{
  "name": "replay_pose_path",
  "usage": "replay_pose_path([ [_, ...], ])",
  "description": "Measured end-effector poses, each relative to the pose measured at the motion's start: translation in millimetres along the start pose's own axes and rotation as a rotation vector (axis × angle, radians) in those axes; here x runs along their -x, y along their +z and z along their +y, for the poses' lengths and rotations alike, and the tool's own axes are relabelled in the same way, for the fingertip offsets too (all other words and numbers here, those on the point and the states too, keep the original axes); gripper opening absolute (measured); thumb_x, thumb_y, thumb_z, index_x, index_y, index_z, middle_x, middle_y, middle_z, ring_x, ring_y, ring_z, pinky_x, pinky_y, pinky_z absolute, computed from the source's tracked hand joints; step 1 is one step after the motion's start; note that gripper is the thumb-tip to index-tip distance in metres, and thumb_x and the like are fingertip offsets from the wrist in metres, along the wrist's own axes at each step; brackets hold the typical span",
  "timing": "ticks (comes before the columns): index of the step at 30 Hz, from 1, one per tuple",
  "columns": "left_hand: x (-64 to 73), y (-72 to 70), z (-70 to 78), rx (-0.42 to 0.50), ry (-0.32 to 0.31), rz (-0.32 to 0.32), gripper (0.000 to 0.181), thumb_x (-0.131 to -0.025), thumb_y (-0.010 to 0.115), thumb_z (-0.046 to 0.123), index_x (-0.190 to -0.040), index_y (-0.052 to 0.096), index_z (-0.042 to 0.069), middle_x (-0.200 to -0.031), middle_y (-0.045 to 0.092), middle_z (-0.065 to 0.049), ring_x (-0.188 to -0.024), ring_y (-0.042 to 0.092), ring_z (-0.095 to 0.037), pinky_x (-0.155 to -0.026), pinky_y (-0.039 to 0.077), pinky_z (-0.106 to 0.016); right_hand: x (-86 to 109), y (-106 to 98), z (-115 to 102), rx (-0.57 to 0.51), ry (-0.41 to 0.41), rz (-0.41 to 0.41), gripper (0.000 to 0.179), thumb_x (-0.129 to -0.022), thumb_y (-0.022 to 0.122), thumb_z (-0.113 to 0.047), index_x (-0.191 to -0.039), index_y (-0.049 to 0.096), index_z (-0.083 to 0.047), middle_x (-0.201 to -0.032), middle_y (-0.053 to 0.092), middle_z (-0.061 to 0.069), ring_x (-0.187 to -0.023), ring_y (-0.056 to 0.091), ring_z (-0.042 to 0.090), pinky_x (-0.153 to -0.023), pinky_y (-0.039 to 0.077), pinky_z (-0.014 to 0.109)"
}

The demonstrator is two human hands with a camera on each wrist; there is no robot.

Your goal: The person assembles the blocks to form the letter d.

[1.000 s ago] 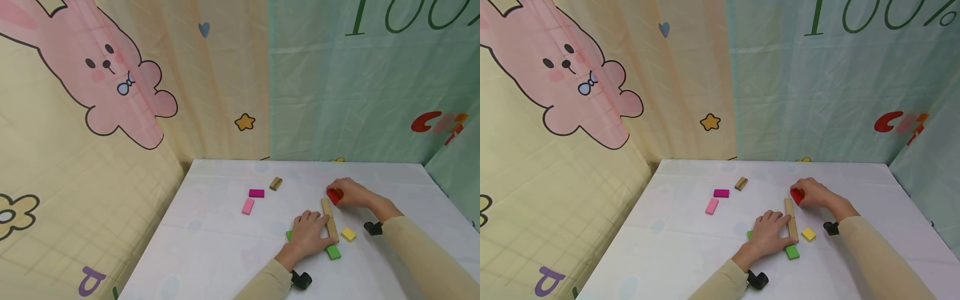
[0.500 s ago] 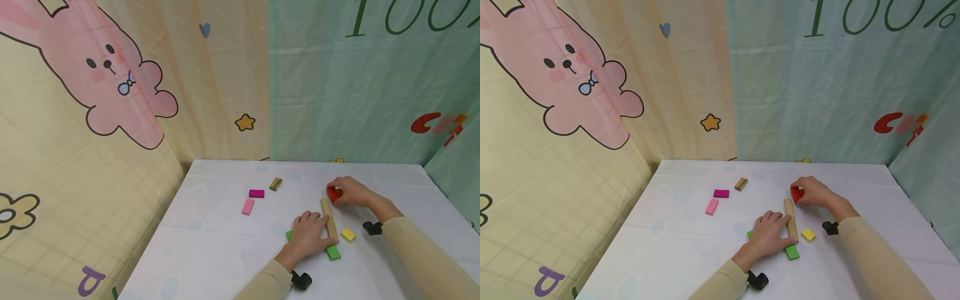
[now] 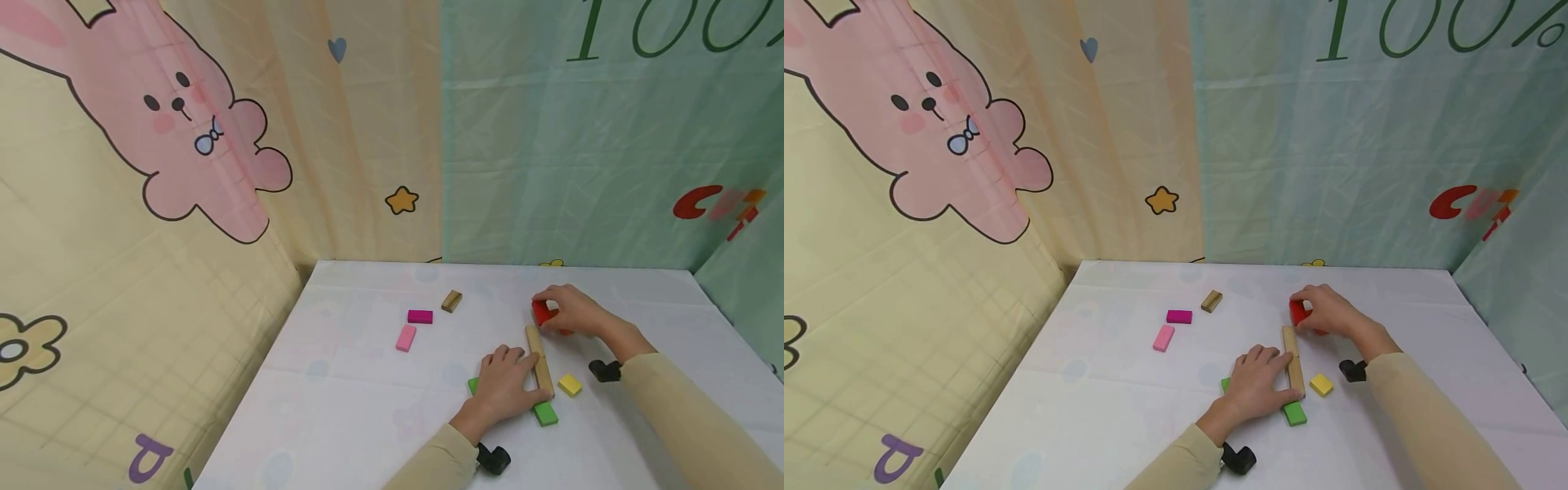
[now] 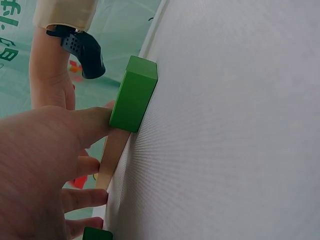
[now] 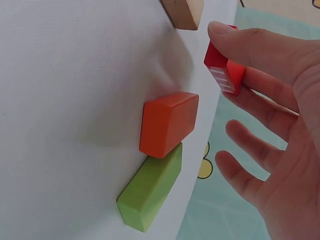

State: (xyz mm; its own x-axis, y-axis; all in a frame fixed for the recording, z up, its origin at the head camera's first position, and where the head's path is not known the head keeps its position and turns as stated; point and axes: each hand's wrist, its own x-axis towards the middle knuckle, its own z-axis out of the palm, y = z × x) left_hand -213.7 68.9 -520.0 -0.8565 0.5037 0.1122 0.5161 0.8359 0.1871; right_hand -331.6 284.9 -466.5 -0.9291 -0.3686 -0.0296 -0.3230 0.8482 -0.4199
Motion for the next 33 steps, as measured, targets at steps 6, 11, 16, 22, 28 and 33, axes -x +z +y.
replay_pose_path([
  [6,-0.4,-0.3,-0.1,-0.004,-0.005,-0.003,0.07,-0.089,0.054,0.074,-0.148,0.047,0.038,-0.144,0.047,0.012,-0.132,0.039,-0.012,-0.103,0.039,-0.038,-2.7,0.2,-1.8,0.002,0.0,0.013,0.063,-0.079,0.088,-0.025,-0.133,0.062,-0.003,-0.126,0.06,0.019,-0.111,0.049,0.037,-0.088,0.052,0.055],
  [11,-1.1,-0.3,-0.3,-0.01,-0.006,-0.009,0.071,-0.089,0.052,0.075,-0.149,0.046,0.038,-0.145,0.046,0.012,-0.133,0.039,-0.012,-0.103,0.039,-0.038,-5.0,1.9,-3.9,0.002,-0.011,0.027,0.063,-0.079,0.088,-0.025,-0.133,0.063,-0.003,-0.124,0.061,0.017,-0.111,0.05,0.038,-0.089,0.049,0.057],
  [16,-0.9,-0.2,-0.4,0.005,-0.006,-0.013,0.071,-0.088,0.055,0.074,-0.149,0.047,0.038,-0.145,0.047,0.013,-0.132,0.039,-0.012,-0.103,0.039,-0.038,-9.2,5.0,-5.6,0.005,-0.004,0.026,0.064,-0.079,0.088,-0.028,-0.133,0.063,-0.003,-0.127,0.06,0.019,-0.113,0.049,0.039,-0.091,0.047,0.059],
  [22,-0.4,-0.1,0.2,0.008,0.002,-0.013,0.07,-0.088,0.056,0.073,-0.148,0.047,0.038,-0.145,0.047,0.013,-0.131,0.039,-0.011,-0.102,0.04,-0.038,-12.0,7.4,-7.1,0.013,0.005,0.009,0.066,-0.078,0.089,-0.029,-0.133,0.063,-0.002,-0.126,0.06,0.019,-0.111,0.05,0.038,-0.09,0.049,0.058],
  [28,0.3,0.5,-0.2,0.006,0.007,-0.015,0.07,-0.089,0.054,0.074,-0.149,0.047,0.038,-0.146,0.046,0.012,-0.132,0.039,-0.012,-0.103,0.039,-0.038,-14.1,9.4,-8.4,0.019,0.011,0.008,0.064,-0.078,0.089,-0.028,-0.131,0.064,-0.003,-0.124,0.062,0.019,-0.113,0.05,0.04,-0.093,0.047,0.061],
  [33,0.2,0.3,-0.7,0.007,0.011,-0.012,0.07,-0.089,0.054,0.074,-0.148,0.048,0.038,-0.145,0.047,0.012,-0.132,0.039,-0.012,-0.103,0.039,-0.038,-18.1,11.0,-7.1,0.024,0.009,-0.008,0.064,-0.078,0.089,-0.028,-0.131,0.064,-0.002,-0.124,0.062,0.019,-0.113,0.052,0.04,-0.094,0.046,0.062],
])
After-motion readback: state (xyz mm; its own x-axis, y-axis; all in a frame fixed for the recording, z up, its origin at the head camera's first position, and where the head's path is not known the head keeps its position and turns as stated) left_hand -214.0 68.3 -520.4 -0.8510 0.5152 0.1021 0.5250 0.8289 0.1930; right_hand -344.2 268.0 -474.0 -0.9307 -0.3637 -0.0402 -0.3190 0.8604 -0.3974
